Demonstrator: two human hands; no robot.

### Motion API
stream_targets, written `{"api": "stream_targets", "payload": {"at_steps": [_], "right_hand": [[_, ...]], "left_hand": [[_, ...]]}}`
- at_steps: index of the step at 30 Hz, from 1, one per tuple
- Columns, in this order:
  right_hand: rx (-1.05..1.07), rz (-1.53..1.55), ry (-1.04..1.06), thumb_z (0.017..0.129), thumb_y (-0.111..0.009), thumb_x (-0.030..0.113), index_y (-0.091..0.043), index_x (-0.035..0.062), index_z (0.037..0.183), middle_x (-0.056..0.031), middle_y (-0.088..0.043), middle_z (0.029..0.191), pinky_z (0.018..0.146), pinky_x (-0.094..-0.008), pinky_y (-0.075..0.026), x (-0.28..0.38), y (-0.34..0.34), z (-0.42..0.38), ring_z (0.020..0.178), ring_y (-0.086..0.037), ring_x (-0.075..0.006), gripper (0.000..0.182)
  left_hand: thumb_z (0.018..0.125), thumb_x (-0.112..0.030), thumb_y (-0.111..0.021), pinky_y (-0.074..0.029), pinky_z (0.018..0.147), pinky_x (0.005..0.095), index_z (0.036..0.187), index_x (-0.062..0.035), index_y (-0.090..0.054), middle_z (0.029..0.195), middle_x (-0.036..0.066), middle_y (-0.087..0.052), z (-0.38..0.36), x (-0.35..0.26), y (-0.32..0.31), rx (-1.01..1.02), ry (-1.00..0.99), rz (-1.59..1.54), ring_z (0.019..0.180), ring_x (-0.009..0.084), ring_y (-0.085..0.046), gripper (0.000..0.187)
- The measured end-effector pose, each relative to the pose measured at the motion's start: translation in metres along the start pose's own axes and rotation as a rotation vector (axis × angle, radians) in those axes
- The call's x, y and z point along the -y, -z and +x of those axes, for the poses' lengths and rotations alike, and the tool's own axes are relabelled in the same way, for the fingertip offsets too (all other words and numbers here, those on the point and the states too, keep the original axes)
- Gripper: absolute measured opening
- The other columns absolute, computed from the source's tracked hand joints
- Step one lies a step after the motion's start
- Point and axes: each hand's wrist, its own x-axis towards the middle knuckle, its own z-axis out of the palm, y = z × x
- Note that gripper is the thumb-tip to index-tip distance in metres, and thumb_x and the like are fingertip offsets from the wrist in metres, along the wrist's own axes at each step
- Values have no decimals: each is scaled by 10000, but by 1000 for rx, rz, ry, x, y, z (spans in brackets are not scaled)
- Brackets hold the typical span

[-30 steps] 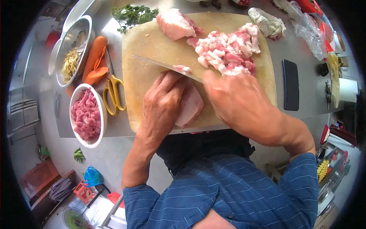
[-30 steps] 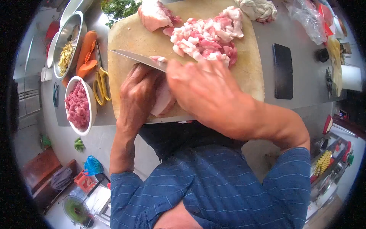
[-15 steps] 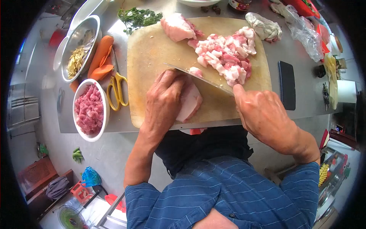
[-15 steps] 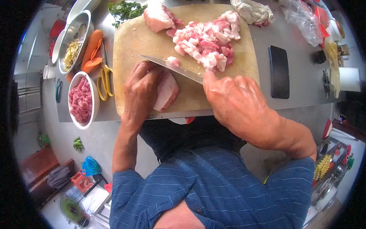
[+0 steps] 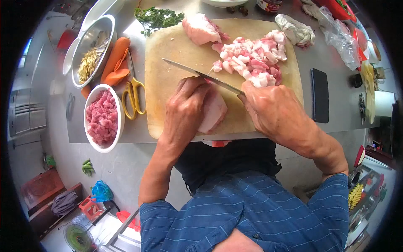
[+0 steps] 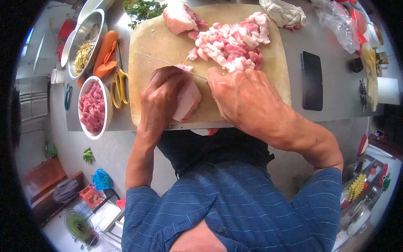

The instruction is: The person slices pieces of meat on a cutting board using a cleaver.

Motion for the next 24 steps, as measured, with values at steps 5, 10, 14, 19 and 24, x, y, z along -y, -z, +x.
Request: {"api": "stream_targets", "payload": {"at_steps": [5, 10, 14, 19, 24], "right_hand": [[57, -10, -24, 1019, -653, 93, -582, -7, 1032, -234, -677, 720, 651, -538, -559, 0, 8, -8, 727, -723, -441, 123], [218, -100, -64, 999, -654, 78, -583, -15, 1071, -247, -676, 741, 688, -550, -552, 0, 28, -22, 766, -720, -451, 137], [35, -58, 109, 1010, -644, 91, -593, -15, 1089, -239, -708, 800, 703, -563, -544, -9, 14, -6, 779, -729, -443, 142], [-19, 50, 191, 965, -666, 135, -665, -22, 1218, -207, -744, 984, 859, -482, -598, 5, -18, 50, 956, -754, -378, 297], [38, -45, 94, 973, -665, 162, -674, -7, 1130, -203, -758, 959, 807, -487, -619, 18, -13, 45, 921, -780, -355, 231]], "left_hand": [[823, 18, -748, -619, 915, 405, 1048, 1, -769, 1117, 122, -735, -1, 0, 0, 10, 12, -18, 1068, 310, -732, 227], [810, 14, -739, -615, 934, 413, 1064, 8, -769, 1128, 129, -732, -1, 1, 0, 34, -7, -5, 1100, 312, -725, 256], [801, 17, -738, -615, 937, 414, 1074, 7, -770, 1133, 127, -730, 0, 0, 1, 14, -7, -16, 1101, 315, -724, 274], [802, 27, -735, -616, 933, 421, 1079, -2, -774, 1123, 123, -730, 0, -4, 3, 62, 14, 35, 1083, 319, -726, 281], [801, 43, -731, -617, 929, 416, 1078, -16, -779, 1125, 115, -726, -5, -4, 1, 41, 37, 37, 1073, 314, -728, 287]]}}
